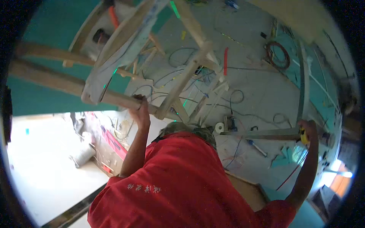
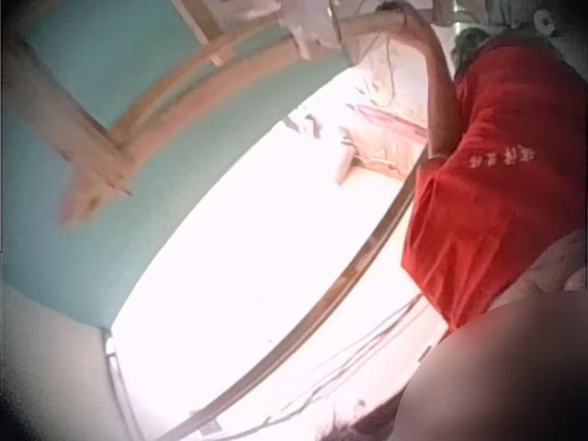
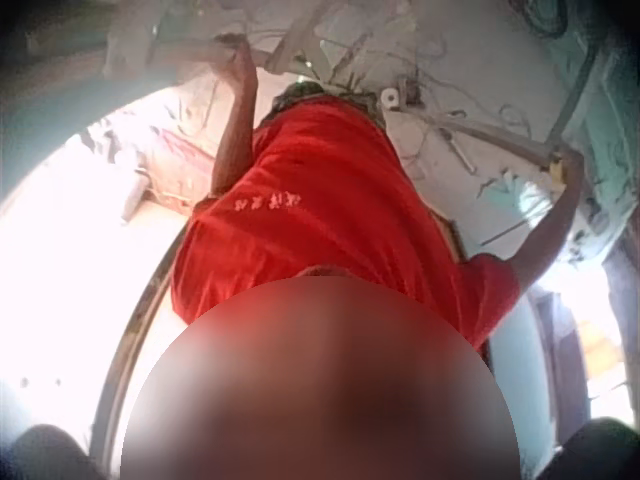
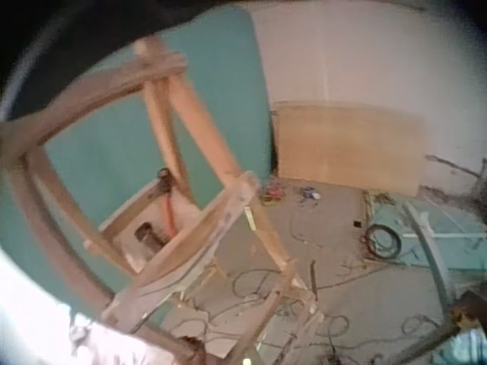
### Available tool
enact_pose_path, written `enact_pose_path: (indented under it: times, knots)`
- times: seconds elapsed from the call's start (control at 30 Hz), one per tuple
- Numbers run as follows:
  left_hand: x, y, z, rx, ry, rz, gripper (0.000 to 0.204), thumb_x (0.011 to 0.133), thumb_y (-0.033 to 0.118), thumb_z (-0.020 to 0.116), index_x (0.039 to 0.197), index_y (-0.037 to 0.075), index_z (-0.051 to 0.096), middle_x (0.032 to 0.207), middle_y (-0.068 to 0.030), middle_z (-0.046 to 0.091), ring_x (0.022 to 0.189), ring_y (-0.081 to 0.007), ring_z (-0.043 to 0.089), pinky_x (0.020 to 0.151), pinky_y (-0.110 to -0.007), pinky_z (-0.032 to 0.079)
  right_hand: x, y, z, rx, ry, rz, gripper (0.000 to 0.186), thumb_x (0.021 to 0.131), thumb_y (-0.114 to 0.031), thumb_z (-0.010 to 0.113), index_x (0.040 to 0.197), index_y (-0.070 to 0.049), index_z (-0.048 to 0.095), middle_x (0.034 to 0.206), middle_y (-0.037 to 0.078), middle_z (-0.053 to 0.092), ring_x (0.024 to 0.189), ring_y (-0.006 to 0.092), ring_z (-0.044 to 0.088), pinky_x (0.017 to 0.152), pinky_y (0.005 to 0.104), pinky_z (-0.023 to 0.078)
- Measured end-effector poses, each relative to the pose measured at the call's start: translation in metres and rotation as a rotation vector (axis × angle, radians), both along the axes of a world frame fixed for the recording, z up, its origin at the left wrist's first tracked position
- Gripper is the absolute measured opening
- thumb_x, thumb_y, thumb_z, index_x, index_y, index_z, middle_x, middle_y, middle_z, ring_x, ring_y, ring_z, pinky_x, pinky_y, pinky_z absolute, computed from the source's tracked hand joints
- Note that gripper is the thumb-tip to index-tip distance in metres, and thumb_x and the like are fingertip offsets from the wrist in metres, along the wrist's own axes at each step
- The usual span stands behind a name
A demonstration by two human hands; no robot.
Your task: The person is measuring, cutting metal studs using an angle grinder, and then installing them into a wall frame as part of a room renovation.
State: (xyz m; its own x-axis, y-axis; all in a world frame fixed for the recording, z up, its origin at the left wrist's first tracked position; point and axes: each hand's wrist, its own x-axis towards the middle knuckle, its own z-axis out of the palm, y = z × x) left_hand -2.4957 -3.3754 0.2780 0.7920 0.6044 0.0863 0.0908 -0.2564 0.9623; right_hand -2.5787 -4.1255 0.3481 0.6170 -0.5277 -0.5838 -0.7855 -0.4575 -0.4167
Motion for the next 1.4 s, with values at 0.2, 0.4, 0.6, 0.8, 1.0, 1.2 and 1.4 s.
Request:
enact_pose_path:
  times: [0.2,0.4,0.6,0.8,1.0,1.2,1.4]
  knots:
    - [0.001,0.018,-0.005,0.003,0.028,0.093,0.022,0.068,0.006,0.068,0.088,0.002,0.059,0.078,-0.0052,0.061,0.072,-0.0154,0.059,0.068,-0.032,0.049,0.04,0.038,0.028,-0.02,-0.149,0.193,0.028,0.072,-0.026,0.071,0.063,-0.001,0.061,0.059,0.005,0.056,0.051,0.0143,0.055,0.05,0.0323,0.042]
    - [0.013,0.06,-0.001,-0.05,-0.057,0.129,0.023,0.067,0.006,0.069,0.089,0.002,0.062,0.08,-0.0048,0.063,0.073,-0.0149,0.059,0.066,-0.03,0.049,0.07,-0.035,0.03,-0.092,-0.138,0.228,0.025,0.074,-0.025,0.069,0.07,0.0,0.065,0.059,0.004,0.055,0.051,0.0147,0.055,0.049,0.0328,0.041]
    - [-0.03,0.103,-0.002,-0.091,-0.017,0.153,0.017,0.07,0.01,0.066,0.083,0.0,0.065,0.077,-0.0038,0.063,0.071,-0.0138,0.059,0.065,-0.029,0.049,0.084,-0.084,0.004,-0.08,-0.231,0.494,0.021,0.078,-0.021,0.067,0.069,-0.002,0.062,0.06,0.004,0.053,0.051,0.0148,0.055,0.051,0.0337,0.042]
    - [-0.112,0.129,-0.018,0.054,-0.015,0.123,0.024,0.072,0.021,0.064,0.083,0.001,0.064,0.077,-0.0052,0.061,0.074,-0.016,0.059,0.068,-0.032,0.048,0.136,-0.063,0.013,-0.096,-0.244,0.433,0.02,0.079,-0.023,0.066,0.075,-0.003,0.064,0.061,0.003,0.052,0.056,0.0148,0.055,0.055,0.0331,0.042]
    - [-0.171,0.139,-0.02,-0.208,-0.138,0.138,0.035,0.069,0.008,0.06,0.102,0.0,0.055,0.09,-0.0079,0.056,0.084,-0.0189,0.055,0.08,-0.032,0.045,0.21,-0.011,0.029,-0.087,-0.12,0.382,0.026,0.075,-0.026,0.067,0.067,-0.004,0.057,0.067,0.007,0.055,0.06,0.0154,0.052,0.06,0.0353,0.04]
    - [-0.149,0.119,-0.007,-0.093,-0.025,0.242,0.038,0.071,0.008,0.059,0.108,-0.001,0.056,0.096,-0.0076,0.058,0.091,-0.0187,0.055,0.088,-0.032,0.042,0.271,-0.048,0.031,-0.167,-0.098,0.396,0.034,0.074,-0.028,0.071,0.093,0.0,0.065,0.078,0.008,0.061,0.068,0.0184,0.056,0.065,0.0369,0.044]
    - [-0.122,0.096,-0.012,0.05,0.084,0.485,0.044,0.087,0.011,0.059,0.128,-0.003,0.052,0.118,-0.0126,0.062,0.11,-0.0225,0.057,0.099,-0.038,0.041,0.421,-0.058,0.061,-0.26,-0.085,0.545,0.054,0.074,-0.031,0.074,0.117,0.0,0.063,0.102,0.015,0.065,0.089,0.0246,0.061,0.078,0.0388,0.048]
